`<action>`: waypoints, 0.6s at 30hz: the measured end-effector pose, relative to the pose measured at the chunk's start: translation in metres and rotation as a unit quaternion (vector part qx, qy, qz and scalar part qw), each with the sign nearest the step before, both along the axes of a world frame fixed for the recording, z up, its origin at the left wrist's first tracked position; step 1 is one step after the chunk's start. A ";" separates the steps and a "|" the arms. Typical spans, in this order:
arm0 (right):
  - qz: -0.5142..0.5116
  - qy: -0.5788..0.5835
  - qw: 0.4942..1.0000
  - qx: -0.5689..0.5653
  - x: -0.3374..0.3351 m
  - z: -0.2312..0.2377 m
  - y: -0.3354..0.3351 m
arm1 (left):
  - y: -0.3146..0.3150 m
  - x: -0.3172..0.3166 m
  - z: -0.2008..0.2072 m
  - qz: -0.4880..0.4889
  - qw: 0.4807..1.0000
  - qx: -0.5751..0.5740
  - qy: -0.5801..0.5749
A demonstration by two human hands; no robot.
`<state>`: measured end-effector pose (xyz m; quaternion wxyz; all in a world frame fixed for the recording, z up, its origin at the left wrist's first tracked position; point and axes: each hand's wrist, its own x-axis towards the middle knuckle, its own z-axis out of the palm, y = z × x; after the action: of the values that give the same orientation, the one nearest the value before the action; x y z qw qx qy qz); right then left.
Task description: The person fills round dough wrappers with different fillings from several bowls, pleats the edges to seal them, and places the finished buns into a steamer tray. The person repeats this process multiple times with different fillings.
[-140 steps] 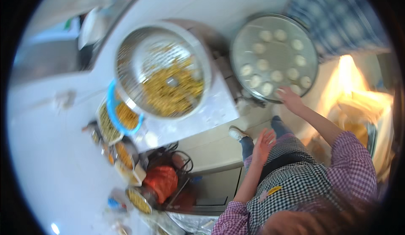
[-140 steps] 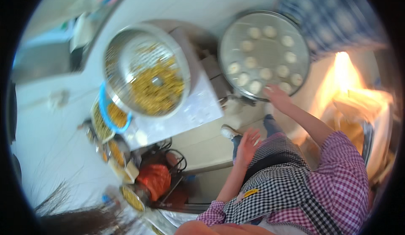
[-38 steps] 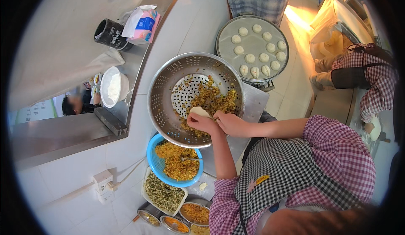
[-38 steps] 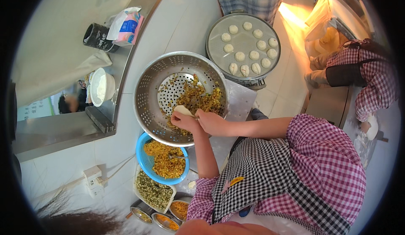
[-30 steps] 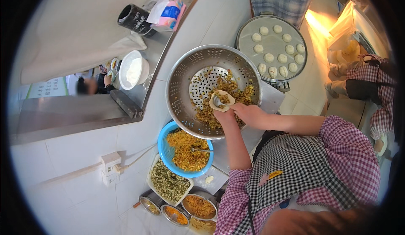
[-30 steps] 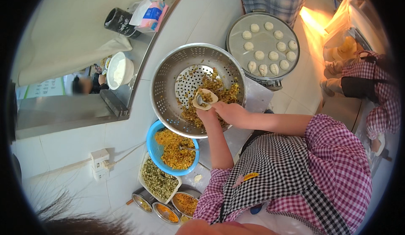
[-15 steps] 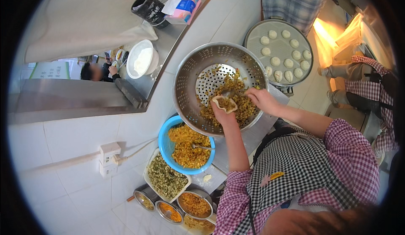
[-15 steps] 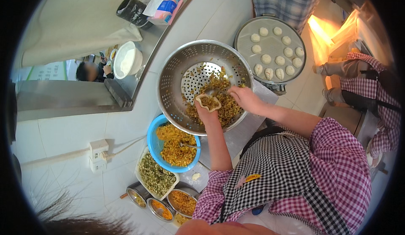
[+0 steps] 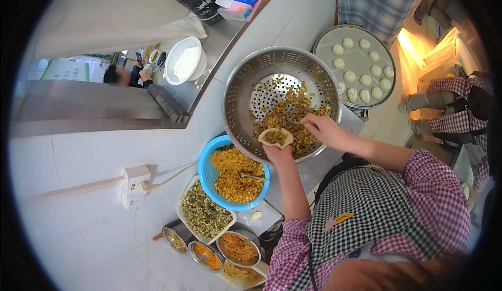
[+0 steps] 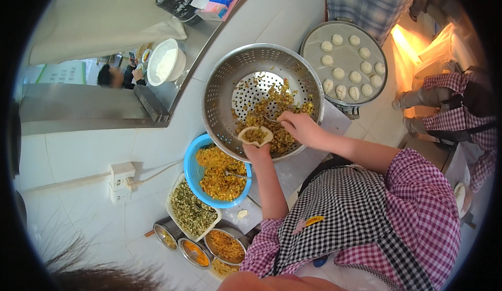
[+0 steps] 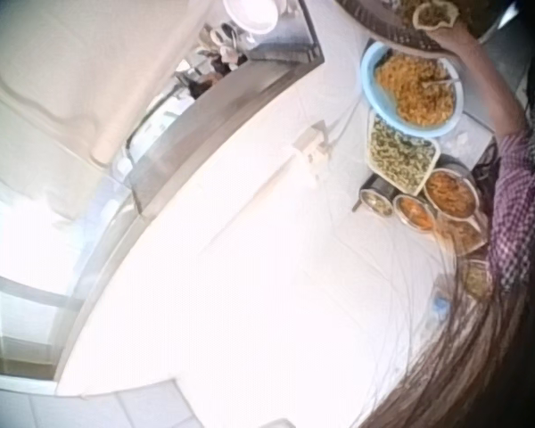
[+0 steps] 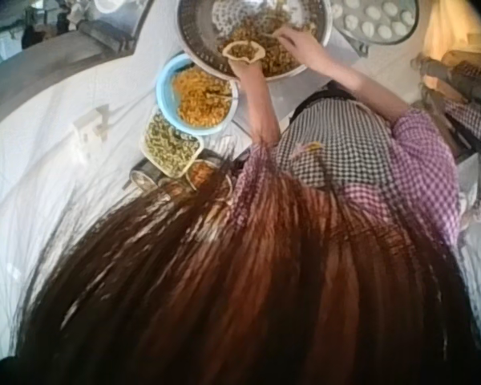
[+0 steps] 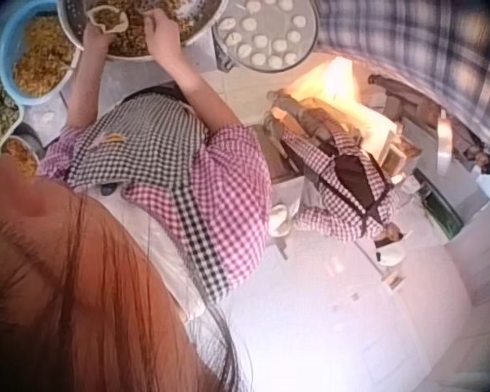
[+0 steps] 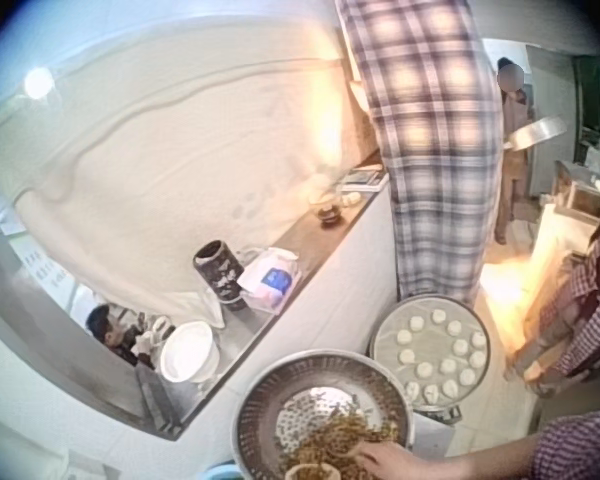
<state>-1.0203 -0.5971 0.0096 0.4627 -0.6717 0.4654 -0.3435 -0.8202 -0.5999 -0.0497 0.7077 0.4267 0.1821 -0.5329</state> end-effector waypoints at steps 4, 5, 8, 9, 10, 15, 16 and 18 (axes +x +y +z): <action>0.053 0.214 0.972 -0.085 0.019 -0.005 0.032 | -0.019 -0.020 -0.022 -0.031 0.997 -0.040 0.058; 0.036 0.196 0.971 -0.135 0.018 -0.008 0.032 | -0.022 -0.022 -0.025 -0.041 0.996 -0.051 0.053; 0.010 0.158 0.969 -0.190 0.009 -0.012 0.026 | -0.022 -0.025 -0.025 -0.059 0.995 -0.064 0.043; -0.006 0.122 0.973 -0.198 0.004 -0.011 0.022 | -0.021 -0.025 -0.022 -0.066 0.992 -0.099 0.033; -0.013 0.090 0.976 -0.199 -0.001 -0.010 0.018 | -0.021 -0.025 -0.019 -0.062 0.991 -0.113 0.024; -0.018 -0.146 0.974 0.175 -0.003 -0.012 0.011 | -0.020 -0.023 -0.003 -0.089 0.966 -0.238 0.042; -0.017 -0.157 0.955 0.251 -0.004 -0.015 0.010 | -0.020 -0.024 -0.001 -0.098 0.968 -0.230 0.033; 0.001 -0.146 0.967 0.209 -0.011 -0.025 0.003 | -0.017 -0.023 0.004 -0.109 0.971 -0.211 0.014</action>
<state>-1.0317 -0.5939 -0.0152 0.6563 -0.5034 0.4535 -0.3319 -0.8432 -0.6168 -0.0456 0.7166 0.2773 0.0274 -0.6394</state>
